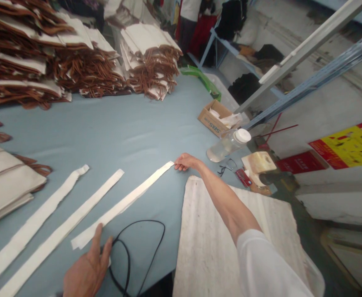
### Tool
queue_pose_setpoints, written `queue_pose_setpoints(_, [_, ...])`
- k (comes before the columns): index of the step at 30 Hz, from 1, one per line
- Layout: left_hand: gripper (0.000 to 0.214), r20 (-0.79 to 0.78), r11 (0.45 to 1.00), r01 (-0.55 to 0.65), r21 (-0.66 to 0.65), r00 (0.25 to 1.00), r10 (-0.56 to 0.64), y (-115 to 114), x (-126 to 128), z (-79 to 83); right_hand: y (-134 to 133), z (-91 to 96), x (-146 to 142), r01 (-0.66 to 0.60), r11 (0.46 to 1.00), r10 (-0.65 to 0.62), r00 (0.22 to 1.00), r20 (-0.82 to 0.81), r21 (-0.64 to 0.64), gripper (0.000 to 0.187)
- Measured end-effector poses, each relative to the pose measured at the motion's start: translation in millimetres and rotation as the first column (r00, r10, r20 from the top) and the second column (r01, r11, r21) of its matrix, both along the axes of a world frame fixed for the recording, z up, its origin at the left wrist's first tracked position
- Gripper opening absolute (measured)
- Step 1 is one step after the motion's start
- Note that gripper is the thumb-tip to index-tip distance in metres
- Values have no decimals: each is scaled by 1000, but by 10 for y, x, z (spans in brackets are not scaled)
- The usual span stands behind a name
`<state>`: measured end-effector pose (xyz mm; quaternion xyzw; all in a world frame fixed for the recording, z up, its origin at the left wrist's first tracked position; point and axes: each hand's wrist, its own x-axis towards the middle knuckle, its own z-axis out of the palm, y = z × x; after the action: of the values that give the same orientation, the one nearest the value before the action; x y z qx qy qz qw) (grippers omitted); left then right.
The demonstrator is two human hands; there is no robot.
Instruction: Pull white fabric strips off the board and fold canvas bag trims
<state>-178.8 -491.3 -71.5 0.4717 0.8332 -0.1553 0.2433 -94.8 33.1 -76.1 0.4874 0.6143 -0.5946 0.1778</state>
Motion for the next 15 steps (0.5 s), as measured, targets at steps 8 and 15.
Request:
queue_pose_setpoints(8, [66,-4,999,-38,-29,999,38,23,17,-13,8,31,-173,12,984,-19,999,34,175,39])
queue_pose_setpoints(15, [62,187,913,-318,256,943,276,24,-113,5,-78,162,-4,-4,950,-5,1000,28,311,39])
